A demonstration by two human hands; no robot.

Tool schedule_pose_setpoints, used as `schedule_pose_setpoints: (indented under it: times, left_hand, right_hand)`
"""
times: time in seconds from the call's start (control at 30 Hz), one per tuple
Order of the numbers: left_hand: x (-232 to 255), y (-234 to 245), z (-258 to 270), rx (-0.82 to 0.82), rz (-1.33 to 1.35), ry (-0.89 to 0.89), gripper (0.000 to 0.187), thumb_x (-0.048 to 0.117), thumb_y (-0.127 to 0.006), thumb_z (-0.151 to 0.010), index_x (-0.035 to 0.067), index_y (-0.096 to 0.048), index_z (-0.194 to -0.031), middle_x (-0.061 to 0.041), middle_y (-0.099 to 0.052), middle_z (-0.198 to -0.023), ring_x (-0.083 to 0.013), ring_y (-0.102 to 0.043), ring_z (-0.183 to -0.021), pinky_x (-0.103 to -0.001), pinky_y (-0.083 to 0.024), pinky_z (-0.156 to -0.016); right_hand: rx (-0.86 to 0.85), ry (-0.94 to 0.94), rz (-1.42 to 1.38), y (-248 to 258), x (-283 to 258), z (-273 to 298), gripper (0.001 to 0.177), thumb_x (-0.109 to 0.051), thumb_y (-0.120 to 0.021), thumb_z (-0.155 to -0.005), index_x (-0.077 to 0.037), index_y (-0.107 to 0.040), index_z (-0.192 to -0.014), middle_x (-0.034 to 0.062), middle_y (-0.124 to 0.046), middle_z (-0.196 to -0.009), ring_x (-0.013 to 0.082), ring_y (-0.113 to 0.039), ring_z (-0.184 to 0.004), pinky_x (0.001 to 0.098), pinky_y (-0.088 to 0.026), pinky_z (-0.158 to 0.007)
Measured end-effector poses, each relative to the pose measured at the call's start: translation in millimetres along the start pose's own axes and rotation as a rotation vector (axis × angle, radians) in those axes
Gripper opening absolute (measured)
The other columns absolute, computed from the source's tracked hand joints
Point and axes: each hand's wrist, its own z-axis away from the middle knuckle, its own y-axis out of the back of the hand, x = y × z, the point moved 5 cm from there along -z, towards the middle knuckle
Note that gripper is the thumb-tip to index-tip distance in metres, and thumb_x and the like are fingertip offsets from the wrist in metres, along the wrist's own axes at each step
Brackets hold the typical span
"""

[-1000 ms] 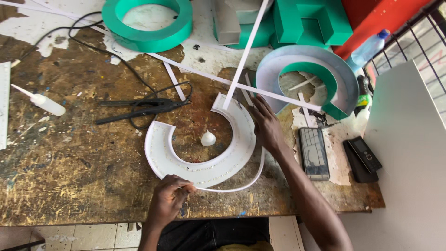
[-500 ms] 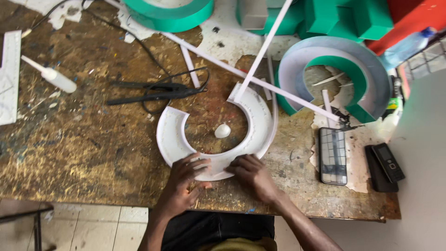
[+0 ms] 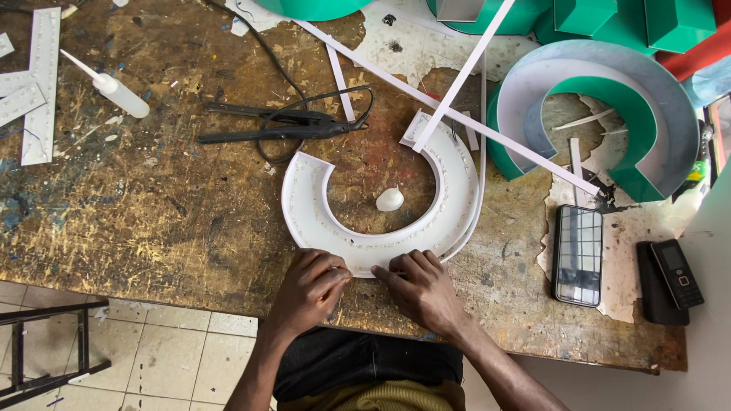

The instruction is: The person applies glue from a white bottle to a curved white plastic frame and presses a flexible LED strip into place. They continue to apply adhesive and secure the strip along the curve of the frame, working on a cluttered wooden workbench.

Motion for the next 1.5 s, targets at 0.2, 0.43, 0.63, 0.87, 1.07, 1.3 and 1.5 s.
schedule_pose_setpoints:
  times: [0.2, 0.43, 0.63, 0.87, 1.07, 1.3, 1.5]
  left_hand:
    - [-13.9, -21.9, 8.2, -0.078, -0.001, 0.099, 0.011, 0.004, -0.079, -0.101, 0.013, -0.081, -0.109, -0.007, -0.076, -0.105, -0.0269, -0.075, -0.106, -0.044, -0.057, -0.095]
    - [-10.9, -9.8, -1.3, -0.096, 0.075, 0.080, 0.012, 0.002, -0.079, -0.102, 0.010, -0.080, -0.111, -0.006, -0.075, -0.111, -0.0284, -0.074, -0.112, -0.043, -0.056, -0.095]
    - [-15.5, -15.8, 4.8, -0.066, 0.059, 0.070, 0.012, 0.003, -0.077, -0.102, 0.013, -0.078, -0.108, -0.004, -0.072, -0.106, -0.0271, -0.073, -0.108, -0.043, -0.055, -0.092]
    - [-13.2, -14.0, 2.6, -0.056, 0.055, 0.065, 0.012, 0.002, -0.077, -0.101, 0.014, -0.076, -0.105, -0.004, -0.071, -0.104, -0.0273, -0.074, -0.107, -0.043, -0.055, -0.092]
    - [-14.7, -13.7, 2.4, -0.061, 0.055, 0.054, 0.014, 0.000, -0.076, -0.100, 0.013, -0.075, -0.101, -0.004, -0.070, -0.103, -0.0267, -0.073, -0.104, -0.042, -0.054, -0.091]
    - [-17.1, -20.1, 9.7, -0.088, 0.152, 0.045, 0.025, -0.017, -0.073, -0.094, 0.001, -0.078, -0.111, -0.009, -0.067, -0.106, -0.0308, -0.057, -0.101, -0.045, -0.046, -0.089]
    - [-22.9, -30.9, 13.9, -0.070, 0.058, 0.037, 0.022, -0.007, -0.067, -0.098, 0.013, -0.074, -0.098, -0.004, -0.066, -0.096, -0.0263, -0.066, -0.093, -0.043, -0.049, -0.084]
  right_hand:
    - [0.004, -0.038, 0.029, 13.8, -9.5, -29.4, 0.035, -0.003, -0.085, -0.089, -0.023, -0.087, -0.117, 0.0040, -0.077, -0.084, 0.0212, -0.072, -0.073, 0.0351, -0.059, -0.065]
    - [0.032, -0.066, -0.020, 8.0, -6.7, -26.6, 0.033, -0.006, -0.081, -0.091, -0.025, -0.088, -0.117, 0.0036, -0.076, -0.080, 0.0203, -0.069, -0.068, 0.0340, -0.059, -0.062]
    - [0.054, -0.038, -0.073, 6.9, -7.7, -29.7, 0.029, -0.006, -0.079, -0.091, -0.023, -0.089, -0.113, 0.0045, -0.073, -0.079, 0.0199, -0.066, -0.066, 0.0337, -0.058, -0.058]
    - [0.061, -0.001, -0.078, 5.7, -6.5, -29.4, 0.026, -0.007, -0.078, -0.091, -0.021, -0.089, -0.110, 0.0057, -0.071, -0.082, 0.0228, -0.065, -0.067, 0.0361, -0.057, -0.057]
    - [0.083, 0.025, -0.084, 4.9, -5.7, -29.9, 0.022, -0.006, -0.076, -0.094, -0.019, -0.088, -0.108, 0.0061, -0.069, -0.082, 0.0233, -0.064, -0.067, 0.0360, -0.056, -0.058]
    - [-0.066, 0.053, -0.120, -10.9, -3.7, -12.6, 0.034, 0.003, -0.077, -0.101, -0.008, -0.075, -0.133, 0.0101, -0.061, -0.097, 0.0271, -0.059, -0.080, 0.0414, -0.052, -0.062]
    - [0.107, 0.104, -0.094, -1.9, -8.0, -27.5, 0.020, 0.000, -0.073, -0.099, -0.014, -0.086, -0.105, 0.0024, -0.061, -0.076, 0.0180, -0.057, -0.063, 0.0306, -0.054, -0.055]
